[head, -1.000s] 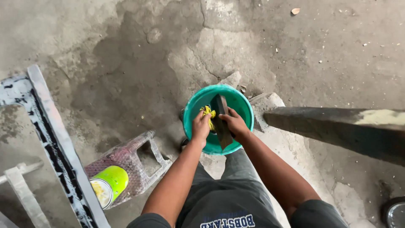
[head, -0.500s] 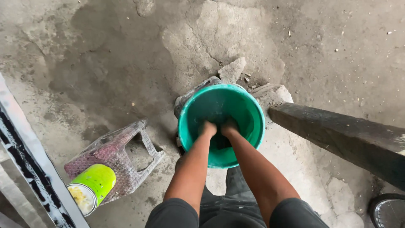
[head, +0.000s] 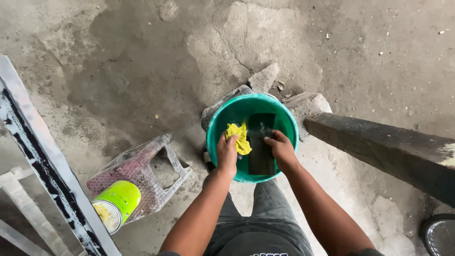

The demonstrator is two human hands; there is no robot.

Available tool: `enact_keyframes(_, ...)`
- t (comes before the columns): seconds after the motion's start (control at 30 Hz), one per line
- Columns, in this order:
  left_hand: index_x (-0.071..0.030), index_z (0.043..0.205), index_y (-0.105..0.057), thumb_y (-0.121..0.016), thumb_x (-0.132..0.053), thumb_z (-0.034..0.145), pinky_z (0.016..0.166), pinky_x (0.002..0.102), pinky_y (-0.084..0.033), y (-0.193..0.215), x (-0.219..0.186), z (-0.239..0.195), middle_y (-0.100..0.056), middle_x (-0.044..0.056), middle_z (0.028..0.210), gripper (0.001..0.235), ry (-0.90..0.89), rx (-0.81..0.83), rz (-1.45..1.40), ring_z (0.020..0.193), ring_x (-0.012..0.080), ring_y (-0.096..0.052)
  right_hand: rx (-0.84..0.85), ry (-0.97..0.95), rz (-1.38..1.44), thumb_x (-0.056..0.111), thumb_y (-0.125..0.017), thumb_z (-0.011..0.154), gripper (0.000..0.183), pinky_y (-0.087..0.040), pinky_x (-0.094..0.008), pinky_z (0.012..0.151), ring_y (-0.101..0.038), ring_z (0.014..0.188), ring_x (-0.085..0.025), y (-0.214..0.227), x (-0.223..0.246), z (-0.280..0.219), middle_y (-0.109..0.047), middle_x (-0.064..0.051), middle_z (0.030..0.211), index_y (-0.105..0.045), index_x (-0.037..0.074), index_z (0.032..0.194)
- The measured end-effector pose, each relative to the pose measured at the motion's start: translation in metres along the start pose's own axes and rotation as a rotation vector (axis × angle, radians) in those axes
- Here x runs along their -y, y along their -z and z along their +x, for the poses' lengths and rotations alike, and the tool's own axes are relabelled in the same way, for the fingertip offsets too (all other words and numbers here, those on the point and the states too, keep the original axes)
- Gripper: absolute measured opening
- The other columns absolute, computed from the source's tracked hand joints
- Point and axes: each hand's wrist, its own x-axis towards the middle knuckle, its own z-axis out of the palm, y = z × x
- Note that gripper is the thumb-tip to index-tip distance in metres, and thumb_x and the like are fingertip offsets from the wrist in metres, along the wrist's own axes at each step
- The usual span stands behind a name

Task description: The person sands the surface of a white car door using a sanding block and a yellow cloth. They move along the door's edge and flat areas, occasionally dipping the cloth into a green bucket of water to clean it before resuming sanding.

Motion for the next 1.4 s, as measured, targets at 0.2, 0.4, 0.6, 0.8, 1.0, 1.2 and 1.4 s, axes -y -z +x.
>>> enact_keyframes(0.2,-0.002,0.129,-0.063,-0.065,-0.017,0.092,0.084,0.036,-0.055,0.015,0.059,0.061,-0.073,0.011,0.109,0.039,-0.103,-0.043,0.394,0.095,0.0234,-0.069,-0.224,0.028,-0.504,0.015,-0.071,0.079,0.055,-0.054,-0.038,0.088,-0.072,0.099,-0.030,0.002,-0.044,0.059,-0.075,-0.018,0.111,-0.061,-0.001,0.131)
enact_keyframes(0.4,-0.010,0.133,-0.063,-0.058,-0.021,0.087,0.097,0.052,-0.051,0.028,0.097,0.099,-0.068,0.025,0.123,0.047,0.083,-0.078,1.187,0.115,0.0445,-0.063,-0.183,0.278,-1.094,0.019,-0.069,0.078,0.070,-0.052,-0.047,0.096,-0.064,0.111,-0.047,0.029,-0.197,0.191,-0.064,-0.033,0.122,-0.052,0.000,0.142)
enact_keyframes(0.6,-0.007,0.123,-0.065,-0.058,-0.014,0.082,0.100,0.051,-0.050,0.055,0.138,0.120,-0.067,0.025,0.123,0.042,0.053,-0.063,1.279,0.116,0.0443,-0.063,-0.208,0.206,-1.054,0.019,-0.073,0.078,0.056,-0.051,-0.046,0.093,-0.063,0.110,-0.041,0.017,-0.130,0.151,-0.065,-0.025,0.123,-0.060,0.004,0.131)
enact_keyframes(0.8,-0.002,0.123,-0.066,-0.063,-0.018,0.091,0.083,0.039,-0.057,0.015,0.038,0.033,-0.075,0.015,0.105,0.036,-0.135,-0.052,0.581,0.093,0.0269,-0.072,-0.136,0.016,-0.552,0.017,-0.075,0.085,0.048,-0.055,-0.037,0.086,-0.070,0.096,-0.025,-0.004,-0.009,0.037,-0.073,-0.011,0.109,-0.062,0.005,0.129)
enact_keyframes(1.0,-0.002,0.137,-0.057,-0.072,-0.014,0.089,0.093,0.037,-0.055,0.000,-0.041,-0.038,-0.070,0.012,0.121,0.052,-0.476,0.050,0.476,0.107,0.0226,-0.068,0.252,0.088,-0.260,0.008,-0.066,0.099,0.034,-0.044,-0.034,0.079,-0.056,0.091,-0.018,0.014,0.056,-0.030,-0.068,-0.007,0.106,-0.070,-0.003,0.130)
enact_keyframes(1.2,-0.009,0.146,-0.050,-0.089,-0.017,0.070,0.101,0.044,-0.053,-0.034,-0.118,-0.101,-0.061,0.019,0.130,0.086,-0.890,0.099,0.837,0.120,0.0367,-0.062,0.499,0.233,-0.349,0.000,-0.063,0.085,0.047,-0.049,-0.029,0.100,-0.065,0.111,-0.013,-0.015,0.119,-0.082,-0.072,-0.004,0.123,-0.062,0.001,0.132)
enact_keyframes(1.4,-0.029,0.154,-0.042,-0.101,-0.043,0.049,0.090,0.048,-0.053,-0.044,-0.145,-0.124,-0.050,0.024,0.126,0.121,-0.857,0.184,1.171,0.110,0.0424,-0.060,0.598,0.386,-0.602,0.002,-0.066,0.086,0.045,-0.053,-0.031,0.094,-0.066,0.106,-0.015,-0.026,0.150,-0.120,-0.074,-0.007,0.116,-0.064,0.000,0.130)
